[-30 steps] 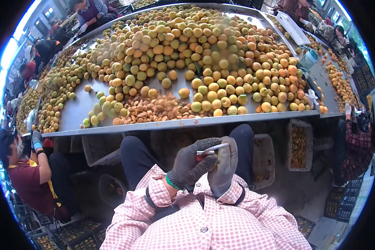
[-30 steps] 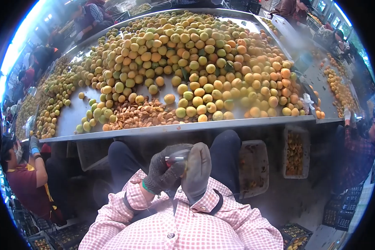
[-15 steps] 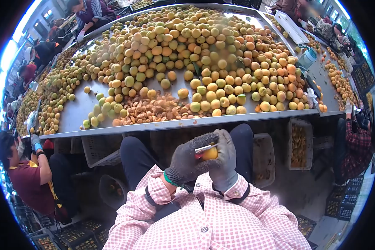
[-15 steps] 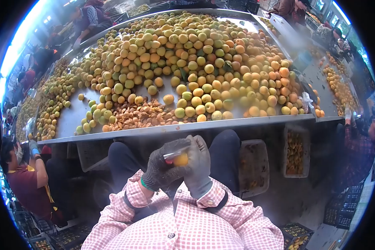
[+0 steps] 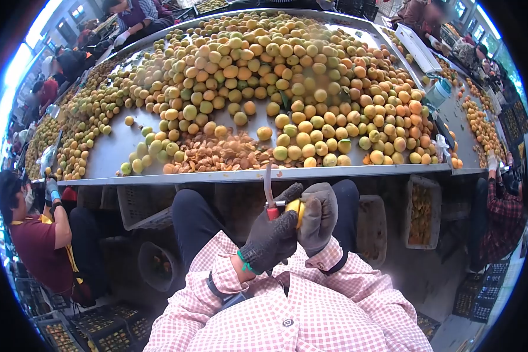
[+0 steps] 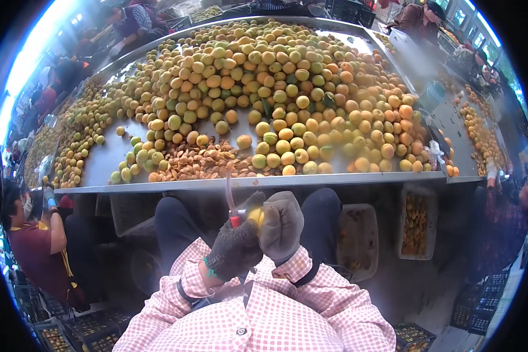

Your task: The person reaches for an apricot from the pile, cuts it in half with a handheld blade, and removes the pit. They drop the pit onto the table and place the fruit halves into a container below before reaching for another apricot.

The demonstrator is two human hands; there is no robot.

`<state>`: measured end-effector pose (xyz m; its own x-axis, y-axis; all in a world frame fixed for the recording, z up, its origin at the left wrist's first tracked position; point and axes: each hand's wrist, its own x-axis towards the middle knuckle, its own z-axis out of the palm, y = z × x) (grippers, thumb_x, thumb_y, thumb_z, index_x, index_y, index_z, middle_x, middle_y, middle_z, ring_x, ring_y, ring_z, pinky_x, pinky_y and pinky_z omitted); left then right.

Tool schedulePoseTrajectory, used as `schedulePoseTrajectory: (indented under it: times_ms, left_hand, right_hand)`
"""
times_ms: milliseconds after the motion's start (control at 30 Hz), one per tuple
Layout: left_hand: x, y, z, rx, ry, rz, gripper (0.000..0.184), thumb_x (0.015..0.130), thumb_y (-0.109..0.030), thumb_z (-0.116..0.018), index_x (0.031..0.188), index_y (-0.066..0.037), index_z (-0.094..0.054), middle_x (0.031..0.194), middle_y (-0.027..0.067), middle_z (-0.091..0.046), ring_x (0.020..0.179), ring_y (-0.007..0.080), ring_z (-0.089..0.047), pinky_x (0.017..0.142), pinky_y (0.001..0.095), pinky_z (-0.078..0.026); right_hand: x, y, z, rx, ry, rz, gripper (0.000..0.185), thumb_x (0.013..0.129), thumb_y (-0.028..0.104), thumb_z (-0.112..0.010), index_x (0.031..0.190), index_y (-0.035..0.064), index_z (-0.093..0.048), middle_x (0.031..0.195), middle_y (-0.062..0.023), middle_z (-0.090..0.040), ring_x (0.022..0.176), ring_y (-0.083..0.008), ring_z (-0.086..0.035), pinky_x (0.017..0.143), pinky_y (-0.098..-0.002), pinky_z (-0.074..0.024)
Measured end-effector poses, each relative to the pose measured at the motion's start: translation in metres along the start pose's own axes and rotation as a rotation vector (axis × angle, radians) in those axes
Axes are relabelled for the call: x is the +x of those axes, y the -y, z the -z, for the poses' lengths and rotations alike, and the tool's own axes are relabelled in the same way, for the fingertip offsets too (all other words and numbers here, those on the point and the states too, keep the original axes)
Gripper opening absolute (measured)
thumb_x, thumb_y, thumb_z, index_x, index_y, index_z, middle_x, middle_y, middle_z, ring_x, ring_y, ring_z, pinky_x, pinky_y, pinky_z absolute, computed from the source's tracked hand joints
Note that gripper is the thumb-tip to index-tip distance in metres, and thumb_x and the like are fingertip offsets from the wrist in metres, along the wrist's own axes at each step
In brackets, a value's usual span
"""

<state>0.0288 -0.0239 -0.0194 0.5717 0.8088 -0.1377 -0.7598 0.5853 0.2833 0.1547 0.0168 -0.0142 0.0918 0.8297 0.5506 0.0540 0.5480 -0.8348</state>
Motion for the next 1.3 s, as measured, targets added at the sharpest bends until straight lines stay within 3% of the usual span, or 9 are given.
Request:
schedulePoseTrajectory:
  times_ms: [67, 133, 267, 300, 400, 533, 833, 900, 1300]
  left_hand:
    - [0.006, 0.001, 0.005, -0.313, 0.316, -0.002, 0.058, 0.086, -0.027, -0.066, 0.134, -0.005, -0.042, 0.100, 0.0030, -0.059, 0.085, 0.0094, -0.057, 0.070, 0.0240, -0.049]
    - [0.016, -0.002, -0.013, 0.600, -0.250, -0.169, 0.056, 0.086, -0.025, -0.065, 0.134, -0.005, -0.042, 0.100, 0.0031, -0.059, 0.084, 0.0089, -0.056, 0.070, 0.0247, -0.049]
    - [0.011, -0.022, -0.022, 1.311, -0.169, -0.427, 0.061, 0.078, -0.025, -0.074, 0.129, -0.003, -0.049, 0.117, 0.0109, -0.060, 0.104, 0.0158, -0.058, 0.092, 0.0302, -0.044]
    - [0.013, -0.019, -0.022, 1.249, -0.101, -0.487, 0.059, 0.079, -0.024, -0.074, 0.127, -0.001, -0.050, 0.119, 0.0106, -0.060, 0.104, 0.0164, -0.057, 0.091, 0.0300, -0.044]
    - [0.012, -0.015, -0.029, 1.160, -0.132, -0.495, 0.052, 0.082, -0.020, -0.070, 0.127, -0.002, -0.052, 0.117, 0.0099, -0.061, 0.101, 0.0148, -0.058, 0.089, 0.0284, -0.045]
    - [0.012, -0.009, -0.030, 0.868, -0.319, -0.398, 0.047, 0.085, -0.017, -0.065, 0.128, -0.002, -0.051, 0.110, 0.0091, -0.063, 0.096, 0.0138, -0.059, 0.085, 0.0273, -0.046]
    - [0.020, -0.013, -0.043, 0.130, -0.565, -0.100, 0.037, 0.092, -0.028, -0.055, 0.127, -0.015, -0.054, 0.064, -0.0031, -0.046, 0.039, 0.0063, -0.032, 0.036, 0.0213, -0.024]
    - [0.013, -0.022, -0.041, 0.178, -0.474, -0.098, 0.038, 0.091, -0.026, -0.056, 0.127, -0.013, -0.054, 0.069, -0.0021, -0.050, 0.044, 0.0070, -0.038, 0.039, 0.0215, -0.030]
    - [0.011, -0.024, -0.027, 0.273, -0.414, -0.214, 0.045, 0.087, -0.017, -0.063, 0.128, -0.003, -0.051, 0.096, 0.0035, -0.062, 0.077, 0.0129, -0.059, 0.067, 0.0249, -0.049]
  right_hand:
    - [-0.002, -0.001, -0.002, -0.014, 0.003, 0.012, 0.019, 0.094, 0.013, -0.044, 0.080, 0.0020, -0.049, 0.078, -0.0082, -0.053, 0.070, -0.0153, -0.051, 0.063, -0.0293, -0.0423]
    - [-0.003, 0.002, -0.003, 0.500, -0.137, -0.707, 0.020, 0.095, 0.014, -0.046, 0.080, 0.0013, -0.050, 0.078, -0.0067, -0.053, 0.070, -0.0125, -0.051, 0.061, -0.0275, -0.0425]
    - [-0.001, 0.024, 0.002, -0.027, 0.165, -0.495, 0.013, 0.091, 0.012, -0.048, 0.094, 0.0010, -0.055, 0.090, -0.0097, -0.057, 0.079, -0.0191, -0.056, 0.068, -0.0323, -0.0462]
    - [-0.002, 0.026, 0.004, -0.364, 0.223, -0.123, 0.017, 0.089, 0.011, -0.049, 0.100, -0.0010, -0.056, 0.089, -0.0112, -0.056, 0.078, -0.0227, -0.055, 0.069, -0.0341, -0.0465]
    - [0.000, 0.037, -0.015, 0.246, -0.215, -0.426, 0.022, 0.096, 0.017, -0.043, 0.082, 0.0029, -0.052, 0.080, -0.0043, -0.053, 0.072, -0.0112, -0.050, 0.065, -0.0254, -0.0421]
    - [0.000, 0.016, -0.007, -0.085, -0.071, 0.088, 0.012, 0.091, 0.011, -0.045, 0.084, 0.0032, -0.051, 0.078, -0.0088, -0.054, 0.067, -0.0211, -0.052, 0.064, -0.0296, -0.0436]
    - [0.002, 0.000, -0.003, -0.115, 0.019, 0.181, 0.012, 0.092, 0.014, -0.049, 0.086, 0.0042, -0.051, 0.077, -0.0067, -0.055, 0.070, -0.0197, -0.056, 0.064, -0.0304, -0.0463]
    - [-0.002, 0.014, -0.006, 0.392, 0.050, -0.358, 0.015, 0.095, 0.017, -0.046, 0.099, 0.0029, -0.050, 0.091, -0.0060, -0.052, 0.079, -0.0090, -0.048, 0.071, -0.0243, -0.0417]
    - [-0.007, 0.003, 0.006, 0.532, 0.235, -0.634, 0.027, 0.084, -0.004, -0.058, 0.108, 0.0026, -0.047, 0.100, -0.0048, -0.053, 0.088, -0.0080, -0.051, 0.080, -0.0214, -0.0444]
